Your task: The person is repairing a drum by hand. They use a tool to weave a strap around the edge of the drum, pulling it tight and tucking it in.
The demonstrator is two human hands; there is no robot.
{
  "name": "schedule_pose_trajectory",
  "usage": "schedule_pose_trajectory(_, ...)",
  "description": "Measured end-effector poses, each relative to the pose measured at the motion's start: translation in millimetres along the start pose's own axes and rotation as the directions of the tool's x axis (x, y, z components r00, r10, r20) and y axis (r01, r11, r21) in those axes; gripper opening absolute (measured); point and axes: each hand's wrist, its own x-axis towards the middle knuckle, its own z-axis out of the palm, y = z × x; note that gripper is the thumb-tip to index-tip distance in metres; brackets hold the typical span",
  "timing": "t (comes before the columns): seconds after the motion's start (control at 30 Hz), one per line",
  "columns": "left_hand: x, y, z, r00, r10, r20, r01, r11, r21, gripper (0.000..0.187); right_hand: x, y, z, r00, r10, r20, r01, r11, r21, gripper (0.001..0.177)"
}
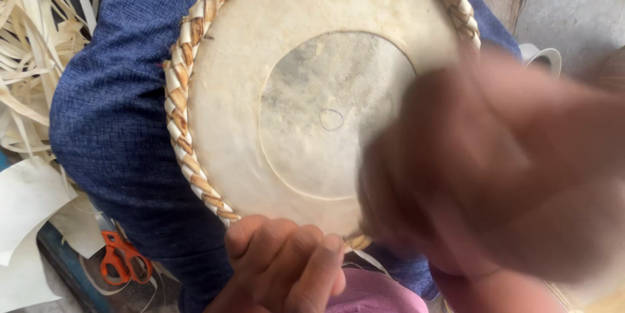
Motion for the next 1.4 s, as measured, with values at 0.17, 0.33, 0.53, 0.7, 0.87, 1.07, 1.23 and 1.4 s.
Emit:
schedule_pose_trajectory(0.17, 0, 0, 9, 0.996, 0.008, -0.089, -0.003, 0.998, 0.06, 0.008, -3, -8, 8, 0.998, 0.018, -0.06, -0.02, 1.0, -0.024, 0.019)
schedule_pose_trajectory(0.33, -4, 5, 2, 0.999, -0.033, -0.012, 0.033, 0.999, 0.021, 0.013, -19, -5, 12, 0.994, 0.052, -0.094, -0.054, 0.998, -0.012, 0.021)
schedule_pose_trajectory(0.53, -2, 5, 0, 0.999, -0.035, 0.004, 0.035, 0.999, 0.008, 0.014, -23, 8, 7, 0.997, -0.076, 0.007, 0.076, 0.997, 0.011, 0.025)
schedule_pose_trajectory(0.7, -3, 3, 0, 0.999, -0.018, -0.029, 0.018, 1.0, -0.006, 0.015, -25, 5, 15, 0.997, 0.012, -0.079, -0.007, 0.998, 0.066, 0.024)
schedule_pose_trajectory(0.87, -5, -3, -1, 0.997, -0.025, -0.071, 0.023, 0.999, -0.031, 0.011, -27, 35, 2, 1.0, 0.014, 0.017, -0.021, 0.853, 0.521, 0.023)
schedule_pose_trajectory(1.07, -7, 8, -10, 0.998, -0.016, -0.054, 0.017, 1.0, 0.02, 0.012, -8, 70, -7, 0.796, -0.371, 0.477, -0.262, 0.499, 0.826, 0.029)
schedule_pose_trajectory(1.23, 0, 25, -30, 0.994, -0.015, -0.105, 0.029, 0.991, 0.129, 0.026, -44, 42, 12, 0.985, 0.048, -0.164, 0.015, 0.931, 0.365, 0.024)
schedule_pose_trajectory(1.4, -8, 10, -7, 0.997, -0.03, -0.068, 0.046, 0.97, 0.239, 0.019, -46, 58, 31, 0.977, -0.095, -0.19, 0.155, 0.929, 0.336, 0.021)
